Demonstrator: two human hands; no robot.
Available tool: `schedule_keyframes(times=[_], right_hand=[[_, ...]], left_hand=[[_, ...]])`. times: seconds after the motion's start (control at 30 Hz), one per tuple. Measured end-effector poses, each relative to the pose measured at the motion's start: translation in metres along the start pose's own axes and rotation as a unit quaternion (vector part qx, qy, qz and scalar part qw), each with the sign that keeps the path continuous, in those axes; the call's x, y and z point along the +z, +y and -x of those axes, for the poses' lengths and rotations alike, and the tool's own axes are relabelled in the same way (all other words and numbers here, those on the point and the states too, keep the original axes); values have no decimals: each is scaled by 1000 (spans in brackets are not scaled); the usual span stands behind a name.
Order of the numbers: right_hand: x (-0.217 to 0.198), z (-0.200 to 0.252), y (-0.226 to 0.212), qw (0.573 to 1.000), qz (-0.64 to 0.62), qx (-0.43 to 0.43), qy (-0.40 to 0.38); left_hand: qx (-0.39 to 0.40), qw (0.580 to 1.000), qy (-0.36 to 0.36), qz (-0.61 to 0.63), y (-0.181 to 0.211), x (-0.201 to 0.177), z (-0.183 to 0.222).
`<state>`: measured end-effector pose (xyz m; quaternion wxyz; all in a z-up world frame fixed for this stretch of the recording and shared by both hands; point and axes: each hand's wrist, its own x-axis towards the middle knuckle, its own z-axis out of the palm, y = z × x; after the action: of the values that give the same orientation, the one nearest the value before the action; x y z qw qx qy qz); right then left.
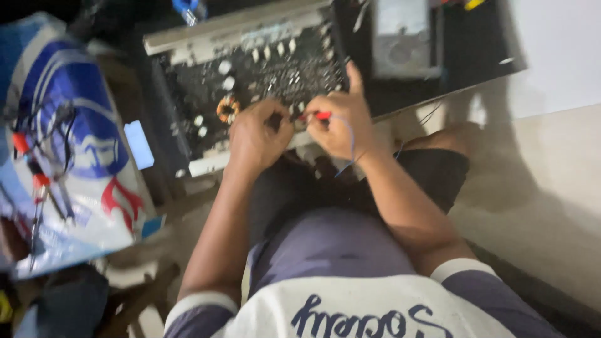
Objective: Using a multimeter to test components and trace circuits on a large electronic board.
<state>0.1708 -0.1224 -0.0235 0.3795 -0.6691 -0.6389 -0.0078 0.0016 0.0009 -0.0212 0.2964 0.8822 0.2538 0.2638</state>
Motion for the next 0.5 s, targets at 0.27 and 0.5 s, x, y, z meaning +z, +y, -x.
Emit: schedule_keyframes(times=[0.27, 0.5], right_hand=[[-5, 1, -8, 995, -98, 23, 25], [-2, 4, -3, 997, -67, 30, -5]], left_hand=[[-78, 995, -32, 51, 15, -16, -3], [-44, 996, -39, 72, 16, -17, -3]])
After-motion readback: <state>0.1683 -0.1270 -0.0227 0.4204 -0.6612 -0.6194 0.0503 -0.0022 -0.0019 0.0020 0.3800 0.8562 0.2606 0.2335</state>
